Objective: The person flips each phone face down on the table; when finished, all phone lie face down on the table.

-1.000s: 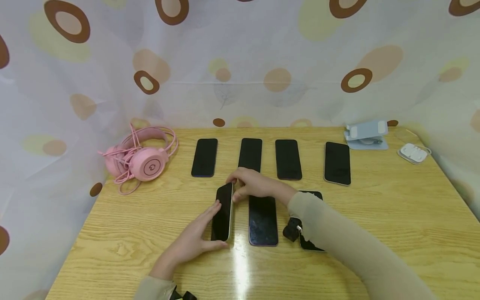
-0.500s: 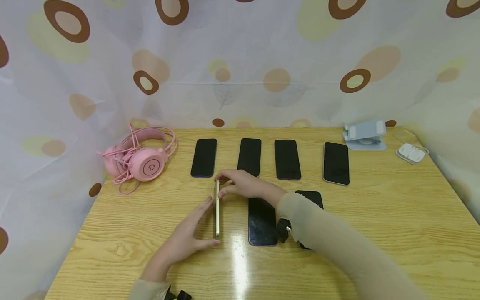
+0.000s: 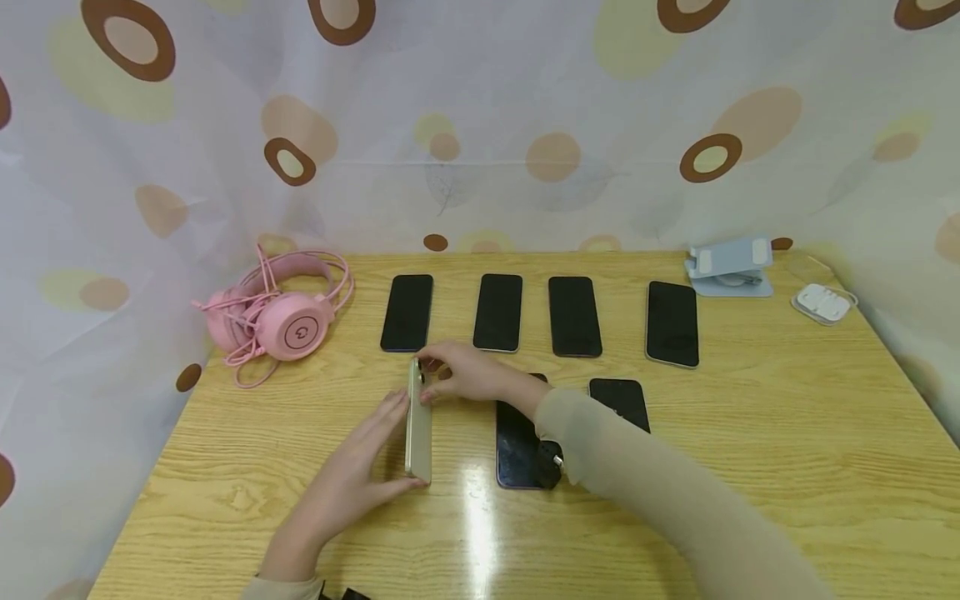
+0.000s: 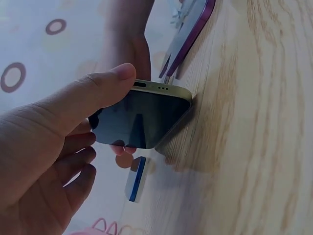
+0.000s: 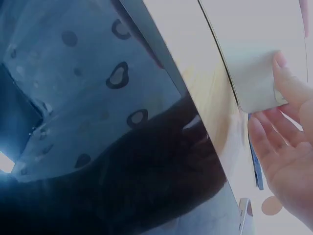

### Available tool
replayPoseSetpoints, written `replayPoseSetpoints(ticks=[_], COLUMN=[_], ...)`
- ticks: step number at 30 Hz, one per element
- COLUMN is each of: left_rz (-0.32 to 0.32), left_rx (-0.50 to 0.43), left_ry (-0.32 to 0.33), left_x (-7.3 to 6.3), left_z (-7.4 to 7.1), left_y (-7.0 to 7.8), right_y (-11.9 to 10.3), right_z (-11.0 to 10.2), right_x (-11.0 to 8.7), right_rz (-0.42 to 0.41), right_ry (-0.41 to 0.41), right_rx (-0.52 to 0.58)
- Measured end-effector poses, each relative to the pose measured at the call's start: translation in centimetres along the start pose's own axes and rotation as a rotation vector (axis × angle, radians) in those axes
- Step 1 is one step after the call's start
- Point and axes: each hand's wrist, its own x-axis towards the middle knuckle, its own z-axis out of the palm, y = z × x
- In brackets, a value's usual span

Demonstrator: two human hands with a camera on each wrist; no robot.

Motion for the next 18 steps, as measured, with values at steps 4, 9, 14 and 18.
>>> replayPoseSetpoints(ticks=[4, 9, 14, 18], left_rz=[-0.012, -0.038, -0.042, -0.042], left_rx=[0.019, 0.027, 0.065, 0.099], left_ry=[0.004, -0.01, -0.002, 0.005], left_x=[-0.36, -0.52, -0.54, -0.55], left_z=[-0.32, -0.47, -0.24, -0.01], left_y=[-0.24, -0.48, -0.8, -1.02], right_y=[-0.23, -0.5, -0.54, -0.47], right_z=[0.22, 0.14, 0.09, 0.09], right_x=[0.1, -0.01, 0.11, 0.28], right_rz=[-0.012, -0.015, 0.005, 0.007], right_ry=[0.024, 0.043, 0.04, 0.034], right_rx=[-0.062, -0.106, -0.131, -0.178])
